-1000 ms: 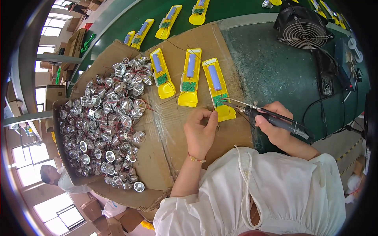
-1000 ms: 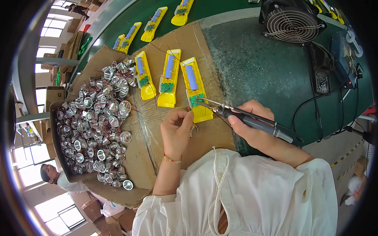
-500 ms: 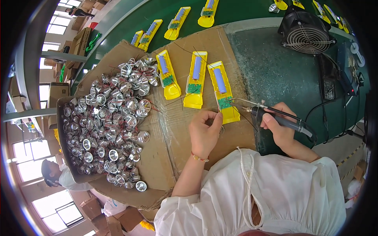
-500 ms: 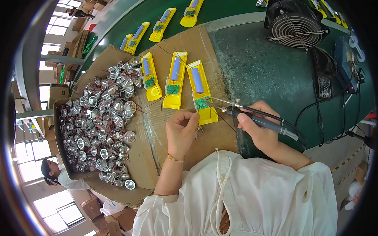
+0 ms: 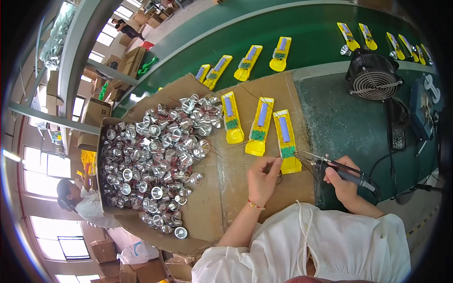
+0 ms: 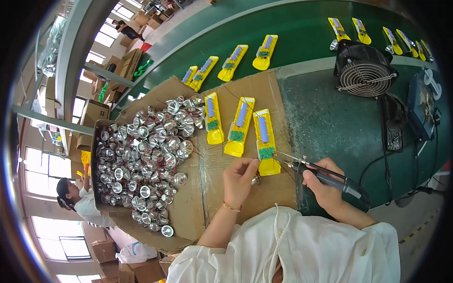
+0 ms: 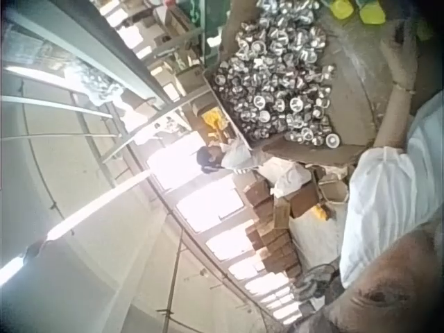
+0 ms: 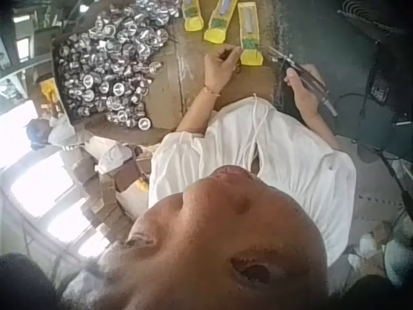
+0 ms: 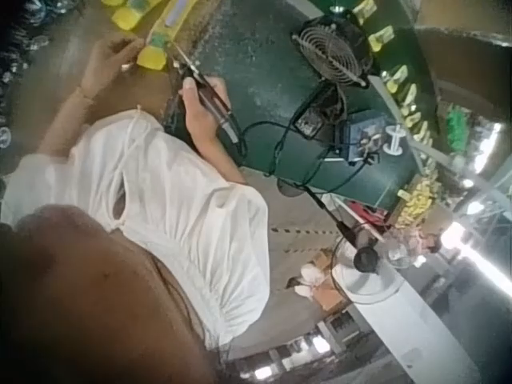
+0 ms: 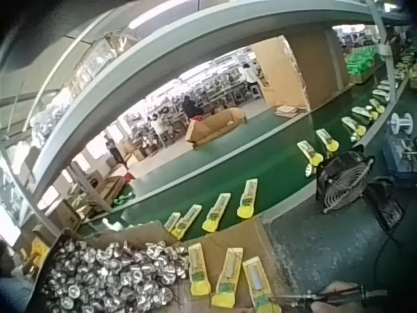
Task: Soldering wires to circuit boards and assembling components for yellow flashlights on a production line.
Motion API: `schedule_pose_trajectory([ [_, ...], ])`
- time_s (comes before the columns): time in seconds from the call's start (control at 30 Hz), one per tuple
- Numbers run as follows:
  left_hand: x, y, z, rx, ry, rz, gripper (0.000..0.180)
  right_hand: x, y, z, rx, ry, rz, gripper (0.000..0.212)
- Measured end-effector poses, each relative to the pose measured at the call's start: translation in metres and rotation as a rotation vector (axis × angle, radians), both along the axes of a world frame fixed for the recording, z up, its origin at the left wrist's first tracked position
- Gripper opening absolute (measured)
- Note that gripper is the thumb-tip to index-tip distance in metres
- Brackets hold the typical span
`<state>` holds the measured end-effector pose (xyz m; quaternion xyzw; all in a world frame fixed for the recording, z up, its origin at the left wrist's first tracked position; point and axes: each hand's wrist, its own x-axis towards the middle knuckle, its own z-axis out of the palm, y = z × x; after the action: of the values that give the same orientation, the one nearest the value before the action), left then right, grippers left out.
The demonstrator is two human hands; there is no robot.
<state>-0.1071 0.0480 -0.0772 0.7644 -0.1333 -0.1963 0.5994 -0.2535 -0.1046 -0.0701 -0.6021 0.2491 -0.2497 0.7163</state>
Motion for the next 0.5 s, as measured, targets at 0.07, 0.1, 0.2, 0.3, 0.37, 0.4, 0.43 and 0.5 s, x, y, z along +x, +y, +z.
schedule_pose_trajectory([
  [0.07, 0.003, 0.002, -0.005, -0.061, -0.084, -0.035, 0.01, -0.001, 0.001, 0.002, 0.003, 0.018, -0.006, 0.015],
  [0.1, 0.005, 0.001, -0.005, -0.065, -0.066, -0.04, 0.01, 0.0, 0.0, 0.002, -0.021, 0.012, -0.003, 0.015],
  [0.2, 0.009, 0.001, -0.001, 0.055, -0.283, -0.145, 0.01, 0.003, 0.0, 0.004, -0.033, 0.02, 0.0, 0.014],
  [0.3, 0.009, -0.001, 0.004, 0.108, -0.297, -0.191, 0.01, 0.005, 0.0, 0.004, -0.058, 0.026, -0.005, 0.014],
  [0.37, 0.008, -0.004, 0.01, 0.136, -0.316, -0.194, 0.01, 0.004, -0.001, 0.003, -0.1, 0.027, 0.004, 0.014],
  [0.4, 0.01, -0.002, 0.007, 0.13, -0.31, -0.199, 0.01, 0.005, -0.001, 0.002, -0.17, 0.014, 0.025, 0.014],
  [0.43, 0.01, -0.003, 0.007, 0.134, -0.296, -0.202, 0.01, 0.005, -0.002, 0.002, -0.163, 0.028, 0.025, 0.014],
  [0.5, 0.01, -0.004, 0.01, 0.153, -0.251, -0.215, 0.011, 0.005, -0.002, 0.005, -0.157, 0.046, 0.024, 0.014],
])
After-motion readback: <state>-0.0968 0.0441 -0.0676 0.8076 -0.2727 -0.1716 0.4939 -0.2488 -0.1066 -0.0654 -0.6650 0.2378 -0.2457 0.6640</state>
